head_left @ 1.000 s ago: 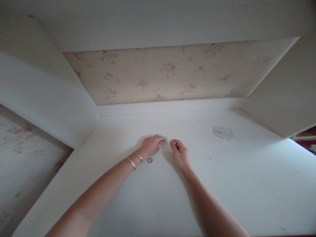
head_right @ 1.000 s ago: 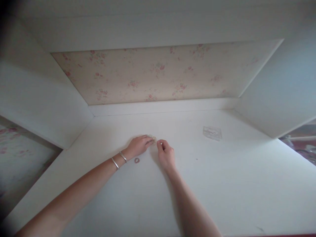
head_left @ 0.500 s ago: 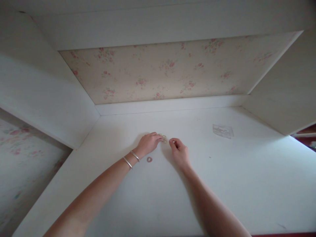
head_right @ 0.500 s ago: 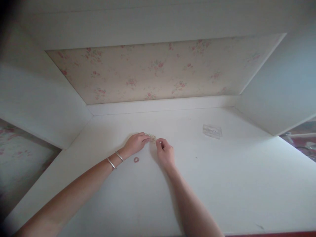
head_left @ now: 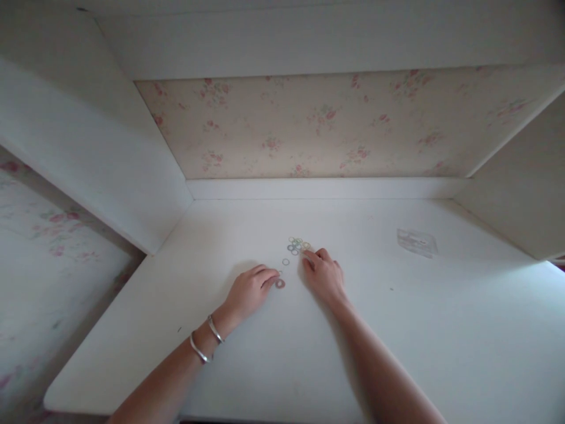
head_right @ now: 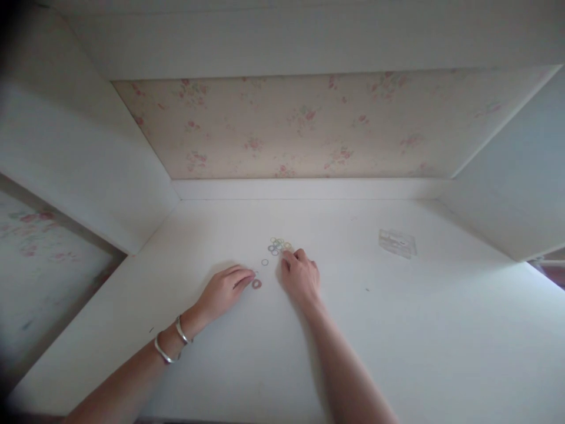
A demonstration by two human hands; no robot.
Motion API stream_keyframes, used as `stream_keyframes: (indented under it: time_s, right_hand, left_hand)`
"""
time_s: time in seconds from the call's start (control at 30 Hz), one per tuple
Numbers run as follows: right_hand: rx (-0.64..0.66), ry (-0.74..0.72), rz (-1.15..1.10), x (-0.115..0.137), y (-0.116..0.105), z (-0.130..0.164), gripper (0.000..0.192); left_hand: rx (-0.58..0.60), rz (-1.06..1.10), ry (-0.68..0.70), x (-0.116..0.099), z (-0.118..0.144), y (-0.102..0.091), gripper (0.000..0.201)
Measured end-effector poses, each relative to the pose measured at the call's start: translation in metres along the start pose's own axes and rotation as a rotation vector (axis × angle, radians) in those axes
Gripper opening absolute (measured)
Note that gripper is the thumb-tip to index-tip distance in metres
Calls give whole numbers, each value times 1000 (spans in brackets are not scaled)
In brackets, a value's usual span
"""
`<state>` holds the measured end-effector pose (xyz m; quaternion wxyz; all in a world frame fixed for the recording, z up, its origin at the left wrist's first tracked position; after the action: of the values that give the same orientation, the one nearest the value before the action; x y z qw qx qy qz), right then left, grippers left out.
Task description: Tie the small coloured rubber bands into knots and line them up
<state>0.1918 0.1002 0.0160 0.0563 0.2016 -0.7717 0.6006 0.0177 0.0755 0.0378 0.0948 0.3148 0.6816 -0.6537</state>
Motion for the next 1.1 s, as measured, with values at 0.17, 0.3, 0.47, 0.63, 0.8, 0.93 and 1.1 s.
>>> stream_keyframes:
  time_s: [0.17,0.3,0.47,0.63,0.8,0.93,1.1]
  right_hand:
    - [3,-20,35,1,2,0,27]
    - [0,-4,12,-4,6,1,26]
    - [26,-17,40,-1,9,0,29]
    - [36,-30,63,1,9,0,28]
    - [17,-4,60,-1,7,3,28]
    - [5,10,62,-2,6,4,29]
    - [22,-23,54,0,9,3,30]
  left_hand:
    - [-3,7,4,3,15,2,22]
    - [9,-21,66,-1,19,7,26]
    - [17,-110,87,0,21,15,29]
    - [27,-170,64,1,20,16,31]
    - [25,-132,53,2,18,15,31]
    - [21,-96,50,3,18,14,30]
    - [24,-12,27,5,16,13,27]
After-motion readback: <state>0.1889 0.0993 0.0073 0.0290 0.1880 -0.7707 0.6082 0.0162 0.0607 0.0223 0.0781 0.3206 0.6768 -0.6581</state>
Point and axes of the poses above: each hand's wrist, its own z-axis away from the middle knuckle, its own y-axis out of the palm, x = y × z, the point moved 10 cm from there along -z, towards the middle knuckle, and after that the axes turned 14 degrees about -y, right-handed, at the moved point
